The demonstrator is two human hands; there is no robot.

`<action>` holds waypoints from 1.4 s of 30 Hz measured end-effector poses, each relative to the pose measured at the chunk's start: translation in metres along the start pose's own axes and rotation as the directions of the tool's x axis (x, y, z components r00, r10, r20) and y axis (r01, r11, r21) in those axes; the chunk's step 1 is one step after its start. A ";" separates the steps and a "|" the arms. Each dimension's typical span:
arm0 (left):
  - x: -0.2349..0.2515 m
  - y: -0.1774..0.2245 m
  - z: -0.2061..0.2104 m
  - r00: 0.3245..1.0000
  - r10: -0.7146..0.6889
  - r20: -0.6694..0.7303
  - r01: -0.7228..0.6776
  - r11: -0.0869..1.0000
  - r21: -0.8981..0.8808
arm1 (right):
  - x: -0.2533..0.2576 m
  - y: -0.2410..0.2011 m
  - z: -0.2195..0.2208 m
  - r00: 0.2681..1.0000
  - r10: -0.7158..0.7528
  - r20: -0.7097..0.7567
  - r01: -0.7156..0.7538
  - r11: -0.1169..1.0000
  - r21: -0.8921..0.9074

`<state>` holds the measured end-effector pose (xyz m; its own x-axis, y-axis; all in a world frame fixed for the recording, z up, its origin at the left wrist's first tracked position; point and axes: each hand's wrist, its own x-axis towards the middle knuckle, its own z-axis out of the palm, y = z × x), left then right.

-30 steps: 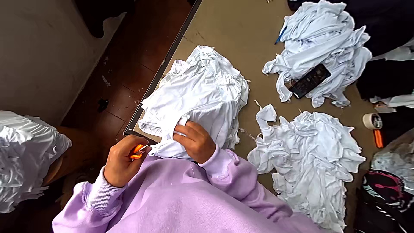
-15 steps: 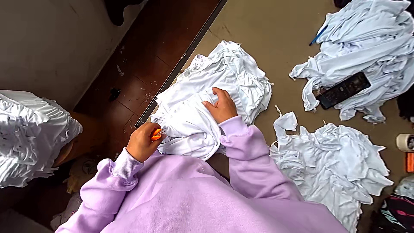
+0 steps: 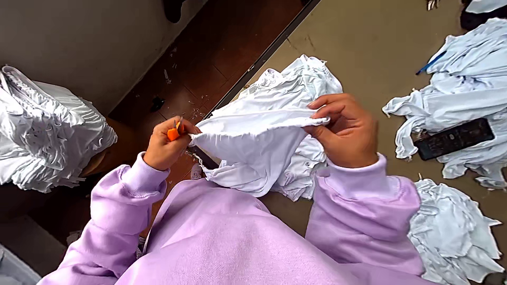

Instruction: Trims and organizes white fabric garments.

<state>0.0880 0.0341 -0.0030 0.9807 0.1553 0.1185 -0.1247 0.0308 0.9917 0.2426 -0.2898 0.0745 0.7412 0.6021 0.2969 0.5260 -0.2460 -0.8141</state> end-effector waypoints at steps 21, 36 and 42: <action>-0.074 0.206 -0.139 0.870 0.482 -0.101 0.020 0.170 0.985 | 0.154 -0.130 0.093 0.746 -0.658 0.101 0.637 0.749 0.182; -0.238 0.189 -0.372 0.879 -0.070 -0.471 0.460 0.382 0.802 | 0.118 -0.206 0.392 0.489 -0.624 0.609 0.479 0.776 0.411; -0.234 0.234 -0.498 0.733 0.064 -0.678 0.663 0.159 0.732 | 0.141 -0.268 0.547 0.444 -0.572 0.690 0.321 0.820 0.473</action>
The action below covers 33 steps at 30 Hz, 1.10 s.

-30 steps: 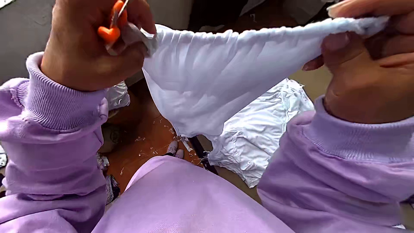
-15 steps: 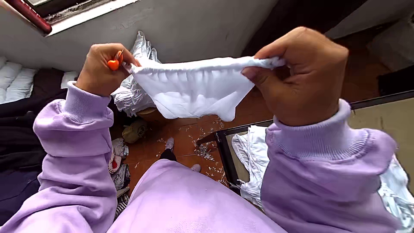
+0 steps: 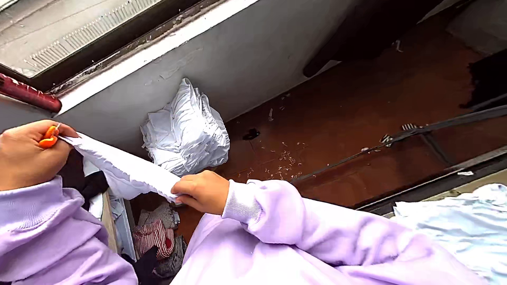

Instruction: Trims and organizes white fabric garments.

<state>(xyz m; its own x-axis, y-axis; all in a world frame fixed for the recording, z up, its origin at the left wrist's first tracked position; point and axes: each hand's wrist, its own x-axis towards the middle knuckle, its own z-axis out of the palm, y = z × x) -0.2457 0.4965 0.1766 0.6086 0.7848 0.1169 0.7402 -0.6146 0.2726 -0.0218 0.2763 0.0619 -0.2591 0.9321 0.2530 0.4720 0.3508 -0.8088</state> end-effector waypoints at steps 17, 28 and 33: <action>0.134 0.144 0.283 0.718 0.580 0.385 -0.376 0.789 -0.486 | -0.156 0.058 -0.020 0.490 0.856 -0.163 -0.849 0.511 0.136; -0.134 0.382 0.339 0.276 0.906 0.322 -0.398 0.413 -0.819 | -0.488 -0.075 0.039 -0.370 0.493 -0.788 -0.896 0.036 0.443; -0.202 0.458 0.342 0.142 0.956 0.258 -0.429 0.294 -0.854 | -0.558 -0.055 -0.012 -0.329 0.463 -0.823 -0.933 -0.024 0.359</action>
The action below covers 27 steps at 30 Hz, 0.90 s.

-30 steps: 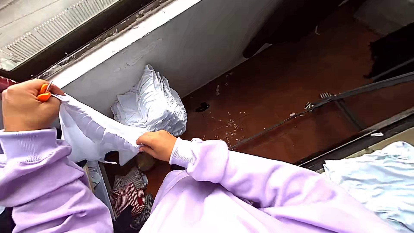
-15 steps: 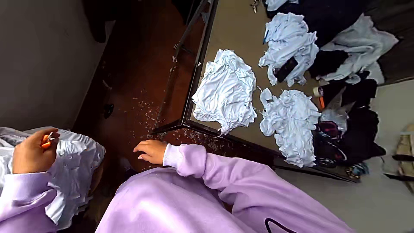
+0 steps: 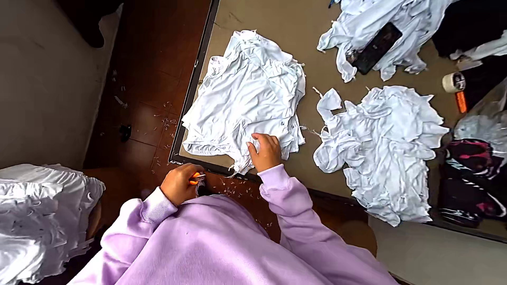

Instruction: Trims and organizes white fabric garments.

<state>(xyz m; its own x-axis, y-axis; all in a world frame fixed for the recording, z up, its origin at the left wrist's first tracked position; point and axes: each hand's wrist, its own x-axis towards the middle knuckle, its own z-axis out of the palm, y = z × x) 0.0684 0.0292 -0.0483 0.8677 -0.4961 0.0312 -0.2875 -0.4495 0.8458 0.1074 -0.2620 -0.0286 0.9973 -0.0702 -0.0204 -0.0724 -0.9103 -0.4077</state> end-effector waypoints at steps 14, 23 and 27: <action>-0.017 0.046 0.011 0.892 -0.073 -0.446 0.100 0.994 0.037 | 0.026 -0.007 0.012 0.953 -0.250 0.170 0.187 0.929 0.319; -0.042 0.045 0.025 0.819 -0.094 -0.567 0.096 0.995 -0.026 | 0.020 -0.015 0.004 0.859 -0.451 0.243 0.214 0.747 0.630; -0.043 0.050 0.018 0.808 -0.042 -0.588 0.002 0.998 -0.068 | -0.011 -0.059 -0.008 0.701 -0.537 0.469 -0.142 0.539 0.830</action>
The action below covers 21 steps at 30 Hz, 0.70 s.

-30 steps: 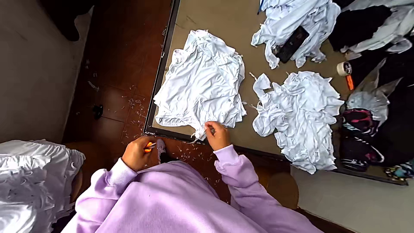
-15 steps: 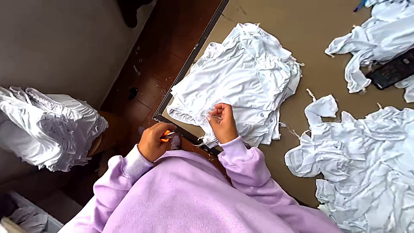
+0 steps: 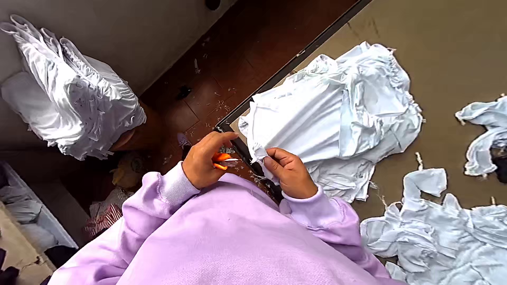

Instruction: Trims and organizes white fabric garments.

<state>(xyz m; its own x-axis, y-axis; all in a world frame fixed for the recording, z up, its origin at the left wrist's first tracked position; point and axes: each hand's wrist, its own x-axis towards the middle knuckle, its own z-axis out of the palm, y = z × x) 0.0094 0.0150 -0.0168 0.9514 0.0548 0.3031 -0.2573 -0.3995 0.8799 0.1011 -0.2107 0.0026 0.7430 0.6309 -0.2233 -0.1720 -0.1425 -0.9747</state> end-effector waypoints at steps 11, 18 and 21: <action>0.004 -0.004 -0.002 0.992 -0.125 0.000 0.120 0.952 -0.281 | 0.010 -0.003 0.003 0.959 0.109 0.260 0.015 0.902 -0.432; 0.006 -0.003 -0.008 0.966 -0.256 0.034 0.226 0.778 -0.586 | 0.033 -0.008 0.047 0.980 -0.117 0.164 0.156 0.955 -0.253; 0.008 -0.008 -0.016 0.940 -0.339 0.040 0.276 0.685 -0.675 | 0.037 -0.012 0.055 0.969 0.073 0.236 -0.055 0.995 -0.085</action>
<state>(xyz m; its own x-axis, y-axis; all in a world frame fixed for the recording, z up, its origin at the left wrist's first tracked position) 0.0161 0.0328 -0.0155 0.9882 0.1505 -0.0285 -0.0278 0.3591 0.9329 0.0950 -0.1438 0.0059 0.5550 0.7807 -0.2873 -0.1565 -0.2412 -0.9578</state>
